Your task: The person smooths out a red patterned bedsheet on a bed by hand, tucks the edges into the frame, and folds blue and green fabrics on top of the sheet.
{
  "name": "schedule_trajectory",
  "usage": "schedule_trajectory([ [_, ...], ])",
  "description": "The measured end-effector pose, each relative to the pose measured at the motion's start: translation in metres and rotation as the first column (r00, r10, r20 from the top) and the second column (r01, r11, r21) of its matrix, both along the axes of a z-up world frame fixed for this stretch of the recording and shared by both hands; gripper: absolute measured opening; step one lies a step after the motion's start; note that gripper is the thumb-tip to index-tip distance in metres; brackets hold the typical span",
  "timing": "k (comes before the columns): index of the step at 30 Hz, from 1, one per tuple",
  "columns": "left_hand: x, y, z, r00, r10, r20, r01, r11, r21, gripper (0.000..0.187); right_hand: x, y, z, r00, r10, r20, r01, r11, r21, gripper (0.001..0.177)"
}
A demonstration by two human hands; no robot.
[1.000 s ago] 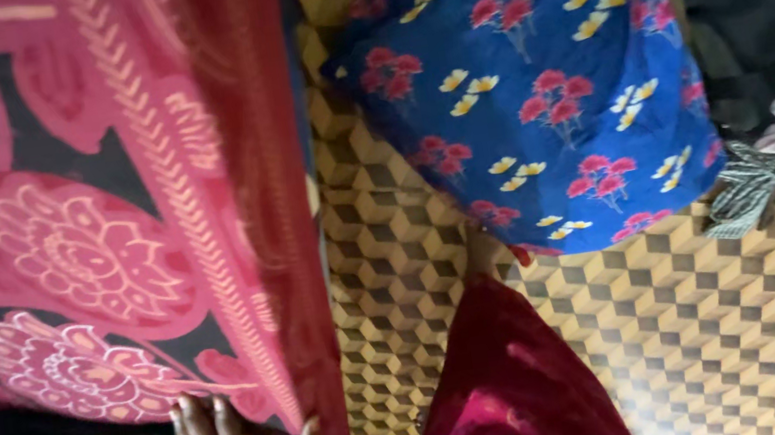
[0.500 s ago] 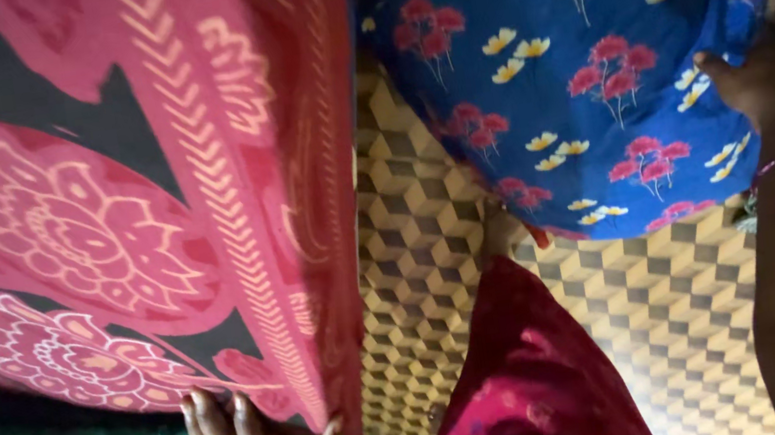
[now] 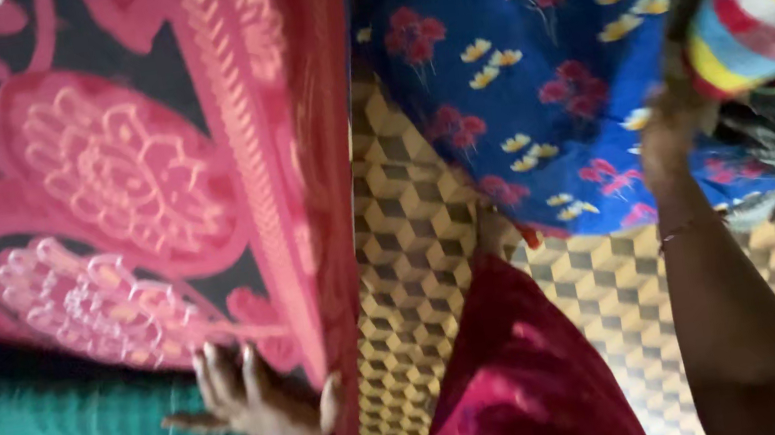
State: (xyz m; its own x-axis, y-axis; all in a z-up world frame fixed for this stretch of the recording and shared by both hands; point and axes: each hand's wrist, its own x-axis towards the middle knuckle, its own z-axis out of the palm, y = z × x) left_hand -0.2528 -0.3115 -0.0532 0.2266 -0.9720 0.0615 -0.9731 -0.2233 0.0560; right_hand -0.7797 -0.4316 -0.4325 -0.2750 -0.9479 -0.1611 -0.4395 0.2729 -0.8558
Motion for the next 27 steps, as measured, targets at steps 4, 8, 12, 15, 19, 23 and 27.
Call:
schedule_trajectory([
  [4,-0.003,-0.005,-0.013,1.000,-0.005,0.008,0.006,0.994,-0.110,0.094,0.054,0.018,0.099,0.947,0.252,0.200,-0.321,0.780,0.537,0.036],
  [8,0.000,-0.014,0.003,1.000,-0.020,0.010,0.019,0.998,0.053,0.095,0.094,0.043,0.208,0.929,0.369,0.023,-0.338,0.823,0.457,0.029],
  [12,-0.009,-0.024,0.021,0.999,0.048,-0.021,-0.040,0.961,0.275,0.095,0.090,0.065,0.312,0.889,0.437,-0.134,-0.396,0.883,0.252,0.022],
  [15,-0.012,-0.039,0.047,0.994,0.080,-0.070,-0.048,0.925,0.377,0.097,0.080,0.066,0.408,0.924,0.378,0.053,-0.376,0.878,0.295,0.021],
  [19,-0.024,-0.050,0.080,0.956,0.201,-0.216,-0.117,0.931,0.345,0.095,0.079,0.077,0.546,0.842,0.535,0.063,-0.538,0.842,0.037,0.008],
  [23,-0.034,-0.048,0.109,0.728,0.243,-0.641,-0.252,0.964,0.079,0.084,0.112,0.095,0.648,0.673,0.737,0.064,-0.718,0.671,-0.183,0.014],
  [27,-0.010,-0.045,0.165,0.511,-0.100,-0.854,-0.335,0.891,-0.305,0.066,0.144,0.099,0.741,0.369,0.756,-0.541,-0.829,0.004,-0.560,0.017],
])
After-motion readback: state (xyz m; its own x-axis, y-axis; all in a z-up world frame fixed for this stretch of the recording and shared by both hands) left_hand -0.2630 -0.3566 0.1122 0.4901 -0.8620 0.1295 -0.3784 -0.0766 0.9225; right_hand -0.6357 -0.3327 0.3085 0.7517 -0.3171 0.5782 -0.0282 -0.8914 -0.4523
